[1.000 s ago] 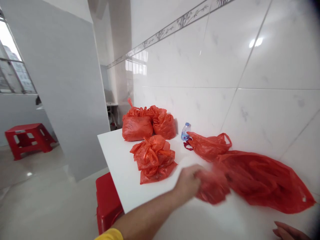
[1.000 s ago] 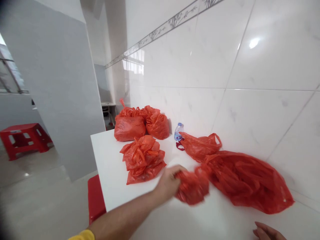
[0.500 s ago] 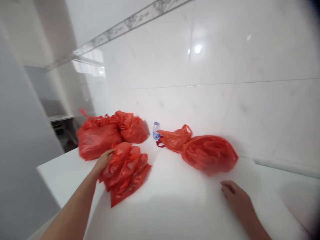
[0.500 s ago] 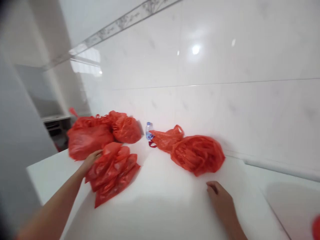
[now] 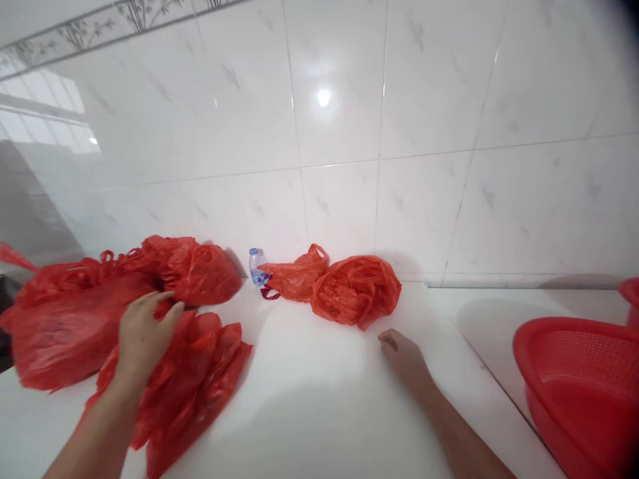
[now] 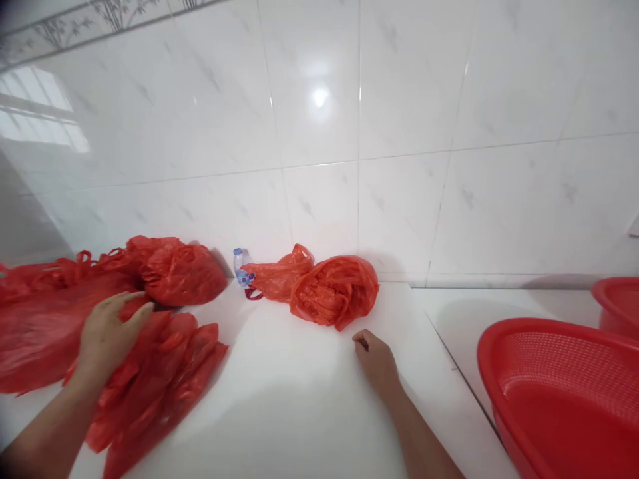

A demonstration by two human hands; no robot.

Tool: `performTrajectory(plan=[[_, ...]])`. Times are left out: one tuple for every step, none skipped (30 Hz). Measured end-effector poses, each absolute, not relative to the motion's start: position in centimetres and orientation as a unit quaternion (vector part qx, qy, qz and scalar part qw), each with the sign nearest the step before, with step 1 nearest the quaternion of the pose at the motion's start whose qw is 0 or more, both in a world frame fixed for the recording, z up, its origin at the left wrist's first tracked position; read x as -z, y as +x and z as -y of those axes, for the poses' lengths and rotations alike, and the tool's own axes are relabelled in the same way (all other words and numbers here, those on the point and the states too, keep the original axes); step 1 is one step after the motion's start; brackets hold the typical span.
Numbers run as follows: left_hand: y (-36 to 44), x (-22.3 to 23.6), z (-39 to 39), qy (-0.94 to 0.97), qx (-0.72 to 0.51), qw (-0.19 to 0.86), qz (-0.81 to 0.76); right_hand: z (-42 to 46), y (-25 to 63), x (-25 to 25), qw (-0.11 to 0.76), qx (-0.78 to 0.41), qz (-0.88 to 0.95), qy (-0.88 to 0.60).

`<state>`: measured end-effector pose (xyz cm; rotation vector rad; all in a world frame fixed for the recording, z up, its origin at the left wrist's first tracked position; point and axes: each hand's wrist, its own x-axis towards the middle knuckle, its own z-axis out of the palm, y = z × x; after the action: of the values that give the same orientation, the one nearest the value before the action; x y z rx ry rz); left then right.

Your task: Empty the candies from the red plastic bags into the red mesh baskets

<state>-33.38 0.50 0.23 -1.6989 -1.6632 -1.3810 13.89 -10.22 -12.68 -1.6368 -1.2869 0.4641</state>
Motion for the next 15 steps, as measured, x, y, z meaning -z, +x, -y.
performTrajectory(plan=[[-31.5,-0.5,-0.6,-0.648,0.483,0.202,0.553,10.3,13.9,12.6,0.484,-0.191,0.528,-0.672],[-29.5,-0.6,-0.7,-0.680,0.476,0.196,0.521,10.3,13.8,12.6,0.486,-0.190,0.527,-0.671],[-27.5,-0.6,-0.7,-0.713,0.466,0.181,0.492,10.3,13.8,12.6,0.488,-0.189,0.528,-0.669],[-25.4,-0.5,-0.7,-0.754,0.440,0.152,0.464,10.3,13.8,12.5,0.490,-0.188,0.529,-0.667],[-23.5,-0.3,-0.6,-0.791,0.413,0.114,0.436,10.3,13.8,12.5,0.491,-0.188,0.530,-0.665],[-21.5,-0.2,-0.5,-0.824,0.383,0.073,0.411,10.3,13.8,12.6,0.493,-0.189,0.530,-0.663],[-19.7,0.0,-0.4,-0.852,0.353,0.035,0.386,10.3,13.9,12.6,0.495,-0.192,0.530,-0.661],[-17.9,0.2,-0.4,-0.870,0.329,0.002,0.367,10.2,14.0,12.6,0.497,-0.194,0.529,-0.660],[-16.2,0.3,-0.3,-0.883,0.313,-0.024,0.350,10.2,14.0,12.6,0.500,-0.196,0.528,-0.658],[-14.5,0.5,-0.3,-0.891,0.304,-0.044,0.334,10.1,14.1,12.7,0.503,-0.197,0.528,-0.655],[-12.9,0.7,-0.4,-0.896,0.298,-0.060,0.323,10.0,14.2,12.7,0.507,-0.198,0.528,-0.652],[-11.4,0.9,-0.5,-0.900,0.296,-0.073,0.312,10.0,14.2,12.7,0.510,-0.198,0.528,-0.649],[-9.9,1.1,-0.6,-0.903,0.294,-0.083,0.303,9.9,14.2,12.7,0.514,-0.198,0.528,-0.647],[-8.4,1.5,-0.8,-0.905,0.292,-0.089,0.296,9.9,14.3,12.7,0.517,-0.198,0.527,-0.645],[-7.0,1.9,-1.0,-0.907,0.291,-0.092,0.291,9.8,14.2,12.7,0.519,-0.198,0.525,-0.644]])
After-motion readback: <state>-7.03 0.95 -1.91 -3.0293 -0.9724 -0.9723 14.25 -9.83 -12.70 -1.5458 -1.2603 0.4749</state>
